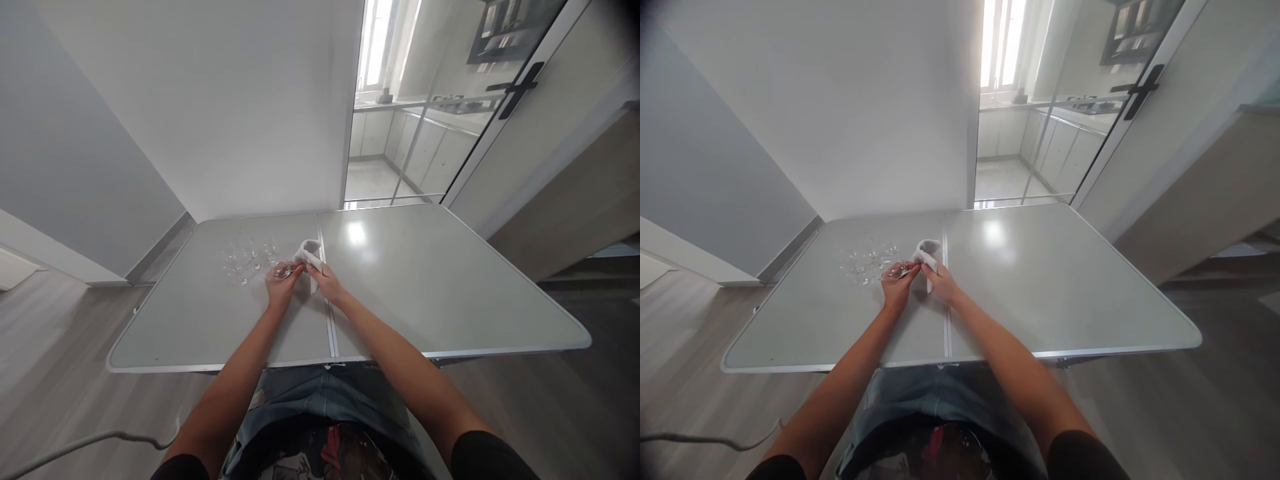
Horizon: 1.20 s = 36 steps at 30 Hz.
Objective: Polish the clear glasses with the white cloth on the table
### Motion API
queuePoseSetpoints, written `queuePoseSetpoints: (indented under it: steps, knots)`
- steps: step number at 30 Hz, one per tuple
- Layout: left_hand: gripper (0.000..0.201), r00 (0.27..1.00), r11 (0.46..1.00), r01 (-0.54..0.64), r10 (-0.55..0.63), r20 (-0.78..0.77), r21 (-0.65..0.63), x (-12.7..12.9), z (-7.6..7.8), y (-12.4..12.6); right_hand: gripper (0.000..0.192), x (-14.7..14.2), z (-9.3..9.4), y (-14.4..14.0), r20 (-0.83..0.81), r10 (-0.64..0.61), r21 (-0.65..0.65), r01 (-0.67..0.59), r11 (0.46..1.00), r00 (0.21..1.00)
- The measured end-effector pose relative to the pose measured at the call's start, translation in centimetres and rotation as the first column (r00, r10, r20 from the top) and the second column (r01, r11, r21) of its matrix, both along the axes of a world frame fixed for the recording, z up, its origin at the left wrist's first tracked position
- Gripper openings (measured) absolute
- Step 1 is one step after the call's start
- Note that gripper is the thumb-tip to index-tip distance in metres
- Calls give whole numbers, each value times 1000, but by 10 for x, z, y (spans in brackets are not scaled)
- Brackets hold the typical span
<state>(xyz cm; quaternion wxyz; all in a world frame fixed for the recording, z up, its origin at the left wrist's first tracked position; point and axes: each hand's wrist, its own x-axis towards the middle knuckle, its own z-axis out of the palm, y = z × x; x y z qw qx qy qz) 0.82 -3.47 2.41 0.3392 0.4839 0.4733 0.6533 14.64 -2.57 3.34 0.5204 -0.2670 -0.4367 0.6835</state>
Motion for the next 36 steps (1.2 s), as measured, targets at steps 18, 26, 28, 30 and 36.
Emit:
queuePoseSetpoints:
  steps: [18,26,28,30,36]
  knots:
    - [30,973,999,54,-54,223,5,3,0,2,37,-1,-2,-5,280,-315,592,95,800,907]
    - [32,961,995,95,-86,262,-22,4,0,2,43,-9,-12,-7,265,-273,496,112,861,925]
    - [30,971,997,78,-74,228,-5,5,0,1,45,-15,-17,-5,185,-222,320,155,935,957]
    - [29,981,997,75,-74,179,2,6,0,-1,50,-19,-20,-2,93,-195,111,184,977,976]
    - [26,997,997,81,-81,9,-4,7,1,-7,56,-9,-15,9,10,36,-404,-29,914,999]
